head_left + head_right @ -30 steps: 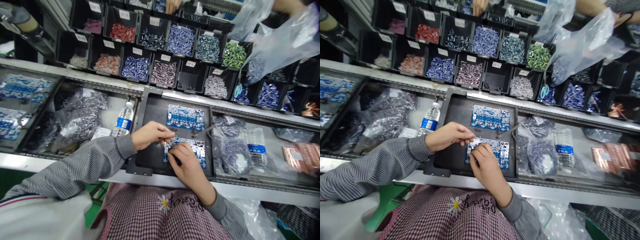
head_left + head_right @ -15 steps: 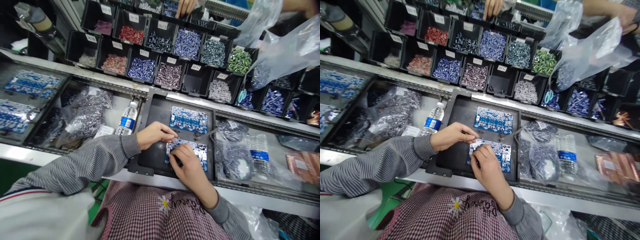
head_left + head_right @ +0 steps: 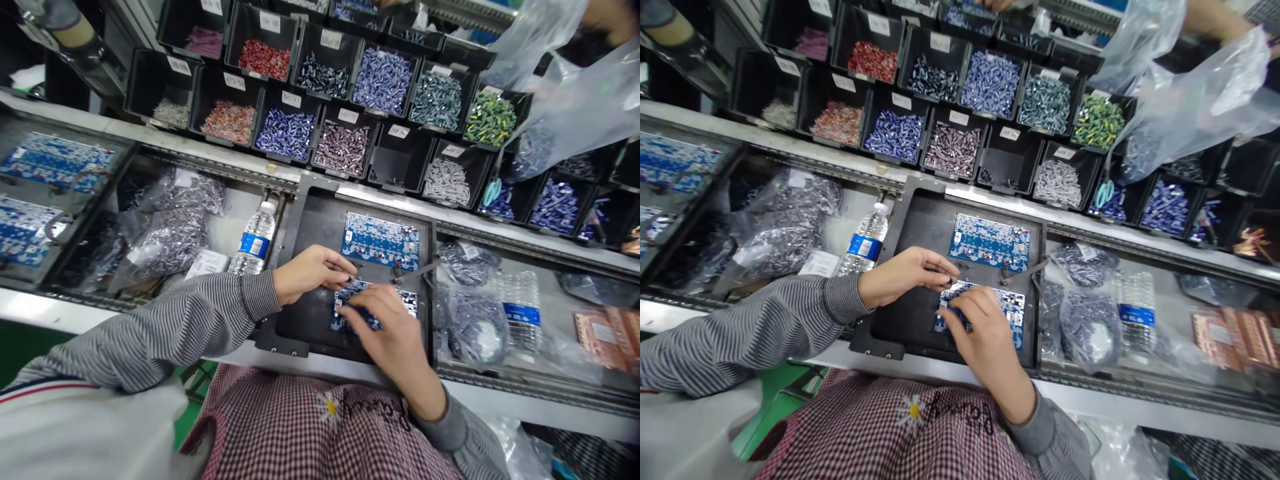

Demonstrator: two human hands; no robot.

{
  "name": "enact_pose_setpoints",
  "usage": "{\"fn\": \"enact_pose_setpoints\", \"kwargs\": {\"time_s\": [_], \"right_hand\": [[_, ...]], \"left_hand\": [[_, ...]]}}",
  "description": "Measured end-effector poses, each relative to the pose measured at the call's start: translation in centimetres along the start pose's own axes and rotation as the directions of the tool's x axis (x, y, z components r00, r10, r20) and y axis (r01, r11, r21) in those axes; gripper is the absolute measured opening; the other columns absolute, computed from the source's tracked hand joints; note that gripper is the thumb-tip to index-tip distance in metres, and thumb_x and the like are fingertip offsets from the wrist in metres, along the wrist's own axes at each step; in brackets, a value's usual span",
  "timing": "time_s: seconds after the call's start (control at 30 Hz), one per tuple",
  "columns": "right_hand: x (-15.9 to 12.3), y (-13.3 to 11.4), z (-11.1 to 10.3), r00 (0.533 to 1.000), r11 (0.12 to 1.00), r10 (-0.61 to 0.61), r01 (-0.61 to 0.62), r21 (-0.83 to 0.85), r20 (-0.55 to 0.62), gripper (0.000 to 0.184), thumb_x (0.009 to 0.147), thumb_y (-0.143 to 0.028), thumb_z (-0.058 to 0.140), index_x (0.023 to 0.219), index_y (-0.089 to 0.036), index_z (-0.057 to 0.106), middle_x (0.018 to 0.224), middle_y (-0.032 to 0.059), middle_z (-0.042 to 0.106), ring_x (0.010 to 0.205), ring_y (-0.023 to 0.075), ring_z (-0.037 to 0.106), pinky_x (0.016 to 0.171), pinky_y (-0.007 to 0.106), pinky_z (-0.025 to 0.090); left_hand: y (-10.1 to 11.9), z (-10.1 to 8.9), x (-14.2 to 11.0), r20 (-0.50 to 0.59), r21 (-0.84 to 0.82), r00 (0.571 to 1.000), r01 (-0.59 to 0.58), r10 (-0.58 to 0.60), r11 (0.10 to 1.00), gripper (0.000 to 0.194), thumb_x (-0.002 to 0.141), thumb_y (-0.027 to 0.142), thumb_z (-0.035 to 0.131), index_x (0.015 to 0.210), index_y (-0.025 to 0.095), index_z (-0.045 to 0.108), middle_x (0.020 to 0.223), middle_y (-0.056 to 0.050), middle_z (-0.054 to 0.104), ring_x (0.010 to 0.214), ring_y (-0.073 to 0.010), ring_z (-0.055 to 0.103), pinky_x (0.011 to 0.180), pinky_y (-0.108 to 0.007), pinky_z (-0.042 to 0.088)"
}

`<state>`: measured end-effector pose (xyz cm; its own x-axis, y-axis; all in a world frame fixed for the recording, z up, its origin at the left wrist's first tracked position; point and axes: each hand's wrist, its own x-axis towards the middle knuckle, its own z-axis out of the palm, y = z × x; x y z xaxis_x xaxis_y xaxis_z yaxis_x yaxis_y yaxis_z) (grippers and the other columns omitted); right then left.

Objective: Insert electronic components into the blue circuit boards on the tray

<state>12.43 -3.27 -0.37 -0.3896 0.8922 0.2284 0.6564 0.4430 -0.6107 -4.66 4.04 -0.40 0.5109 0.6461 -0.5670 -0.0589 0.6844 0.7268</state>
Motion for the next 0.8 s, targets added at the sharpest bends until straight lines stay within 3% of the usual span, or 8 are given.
{"fn": "enact_pose_setpoints", "kwargs": {"time_s": [0.07, 0.2, 0.4, 0.57, 0.8], "right_hand": [[1.1, 0.1, -0.9, 0.996, 0.998, -0.025, 0.021, -0.054, -0.084, 0.012, 0.084, -0.017, 0.060, 0.095, -0.020, 0.062, 0.086, 0.0053, 0.063, 0.089, 0.0209, 0.054, 0.084, 0.040, 0.046], [4.5, 1.4, -1.9, 0.996, 0.996, -0.060, 0.056, -0.066, -0.066, 0.013, 0.085, -0.015, 0.054, 0.093, -0.020, 0.064, 0.084, 0.0056, 0.064, 0.087, 0.0205, 0.055, 0.082, 0.038, 0.047], [8.9, 5.5, -0.2, 0.999, 0.994, -0.047, 0.044, -0.104, -0.021, 0.011, 0.083, -0.015, 0.052, 0.081, -0.019, 0.063, 0.078, 0.0057, 0.064, 0.082, 0.0212, 0.055, 0.078, 0.037, 0.046], [9.2, 6.4, 0.5, 0.999, 0.996, -0.052, 0.053, -0.066, 0.008, 0.011, 0.084, -0.015, 0.053, 0.082, -0.019, 0.063, 0.079, 0.0056, 0.064, 0.083, 0.0211, 0.054, 0.079, 0.037, 0.046], [8.8, 6.1, -0.6, 0.997, 0.997, -0.077, 0.077, 0.003, -0.020, 0.014, 0.086, -0.018, 0.056, 0.089, -0.020, 0.069, 0.082, 0.0060, 0.065, 0.084, 0.0207, 0.056, 0.078, 0.038, 0.048]], "left_hand": [[0.1, 0.0, 0.0, 0.028, -0.023, 1.000, 0.008, -0.007, 1.000, 0.017, 0.076, 0.001, 0.062, 0.090, 0.007, 0.069, 0.085, -0.008, 0.068, 0.071, -0.0098, 0.060, 0.074, -0.025, 0.046], [0.4, 0.0, 0.1, 0.029, -0.180, 1.000, 0.010, -0.005, 0.984, 0.018, 0.079, 0.000, 0.057, 0.090, 0.007, 0.070, 0.085, -0.008, 0.068, 0.077, -0.0111, 0.062, 0.084, -0.027, 0.044], [0.5, -0.2, 0.2, 0.015, -0.211, 0.995, 0.098, -0.097, 0.973, 0.019, 0.086, 0.004, 0.049, 0.090, 0.004, 0.068, 0.081, -0.011, 0.067, 0.073, -0.0129, 0.064, 0.080, -0.029, 0.046], [0.8, -0.4, 0.4, 0.029, -0.260, 0.996, 0.089, -0.084, 0.961, 0.015, 0.082, 0.004, 0.058, 0.093, 0.004, 0.068, 0.086, -0.012, 0.069, 0.081, -0.0134, 0.065, 0.090, -0.030, 0.045], [1.1, -0.3, 0.5, -0.059, -0.277, 0.998, 0.013, -0.031, 0.961, 0.010, 0.079, 0.003, 0.062, 0.086, 0.005, 0.069, 0.084, -0.012, 0.069, 0.081, -0.0158, 0.066, 0.089, -0.033, 0.046]]}}
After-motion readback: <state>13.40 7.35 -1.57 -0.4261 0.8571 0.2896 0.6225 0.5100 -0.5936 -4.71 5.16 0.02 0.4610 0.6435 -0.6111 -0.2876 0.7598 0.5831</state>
